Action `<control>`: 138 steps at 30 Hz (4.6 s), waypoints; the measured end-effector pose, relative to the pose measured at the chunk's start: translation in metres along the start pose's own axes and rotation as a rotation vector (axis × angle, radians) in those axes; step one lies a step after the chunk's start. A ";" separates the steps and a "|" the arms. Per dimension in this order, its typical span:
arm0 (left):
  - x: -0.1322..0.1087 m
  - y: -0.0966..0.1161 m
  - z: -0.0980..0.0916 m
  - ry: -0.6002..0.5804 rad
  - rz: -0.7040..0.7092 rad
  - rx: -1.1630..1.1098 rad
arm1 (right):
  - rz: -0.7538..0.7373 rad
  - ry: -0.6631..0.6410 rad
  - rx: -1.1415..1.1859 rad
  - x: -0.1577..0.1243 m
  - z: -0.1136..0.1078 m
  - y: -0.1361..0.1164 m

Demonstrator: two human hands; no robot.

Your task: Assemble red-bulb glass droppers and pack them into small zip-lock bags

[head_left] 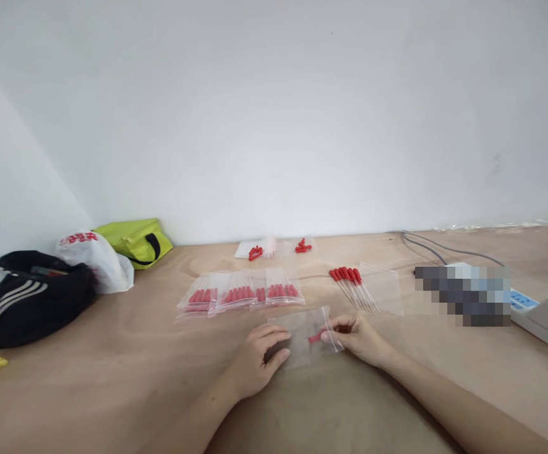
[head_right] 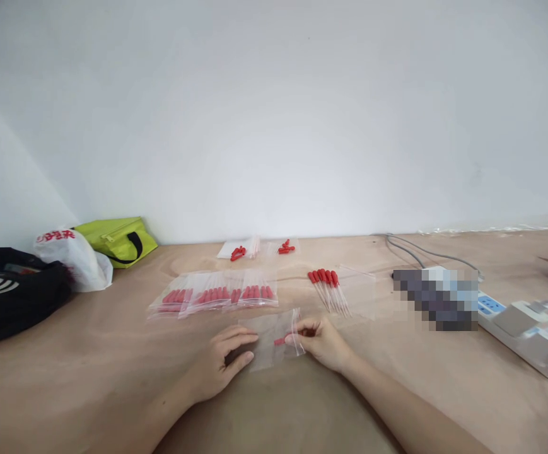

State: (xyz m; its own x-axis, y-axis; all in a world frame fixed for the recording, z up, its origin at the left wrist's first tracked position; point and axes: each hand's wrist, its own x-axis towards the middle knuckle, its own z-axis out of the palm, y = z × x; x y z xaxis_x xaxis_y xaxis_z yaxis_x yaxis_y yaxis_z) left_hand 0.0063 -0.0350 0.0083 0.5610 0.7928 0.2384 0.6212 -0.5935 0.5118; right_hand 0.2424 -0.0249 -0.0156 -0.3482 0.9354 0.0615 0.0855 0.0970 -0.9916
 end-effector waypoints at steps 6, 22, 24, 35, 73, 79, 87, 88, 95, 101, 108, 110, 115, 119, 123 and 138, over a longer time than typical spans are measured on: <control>0.000 0.000 0.000 -0.014 0.019 -0.010 | -0.033 -0.200 -0.227 0.002 -0.022 -0.019; -0.002 0.000 -0.002 -0.126 0.036 0.074 | 0.271 0.655 -0.999 0.066 -0.056 -0.015; -0.002 -0.001 -0.001 -0.129 0.033 0.079 | 0.197 0.667 -0.947 0.061 -0.058 -0.020; -0.002 -0.001 0.000 -0.087 0.044 0.082 | -0.040 0.682 0.108 0.008 -0.023 0.007; -0.001 0.002 -0.002 -0.094 0.063 0.075 | 0.339 0.492 -1.037 0.055 -0.050 -0.016; -0.001 0.001 -0.001 -0.105 0.067 0.120 | 0.363 0.512 -1.015 0.063 -0.046 -0.016; -0.001 0.002 -0.002 -0.124 0.055 0.140 | 0.065 0.601 -0.568 0.040 -0.052 -0.013; -0.001 0.002 -0.002 -0.125 0.054 0.139 | 0.027 0.601 -0.411 0.033 -0.049 -0.011; -0.001 0.002 -0.002 -0.142 0.049 0.153 | 0.008 0.516 0.197 0.004 -0.017 0.000; -0.001 0.002 -0.002 -0.131 0.056 0.144 | 0.022 0.541 0.309 0.007 -0.007 0.002; -0.001 0.002 -0.002 -0.125 0.055 0.126 | 0.065 0.497 0.356 -0.005 0.002 -0.001; -0.001 0.002 -0.002 -0.121 0.057 0.119 | 0.066 0.487 0.346 -0.009 0.004 -0.001; -0.001 0.002 -0.002 -0.108 0.056 0.109 | 0.054 0.511 0.255 -0.008 0.006 0.002; -0.001 0.004 -0.002 -0.105 0.029 0.102 | 0.036 0.451 0.020 -0.004 0.008 0.012; -0.001 0.004 -0.002 -0.101 0.020 0.104 | -0.020 0.222 -0.165 -0.005 0.009 0.011; -0.001 0.005 -0.003 -0.137 0.029 0.130 | 0.181 0.529 -1.138 0.071 -0.040 -0.005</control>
State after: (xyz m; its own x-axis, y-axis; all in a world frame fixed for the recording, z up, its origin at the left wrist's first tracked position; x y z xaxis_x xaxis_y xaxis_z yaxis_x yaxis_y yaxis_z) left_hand 0.0076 -0.0381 0.0128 0.6439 0.7536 0.1321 0.6639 -0.6362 0.3931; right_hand 0.2542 0.0546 -0.0020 0.1444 0.9614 0.2341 0.9355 -0.0555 -0.3490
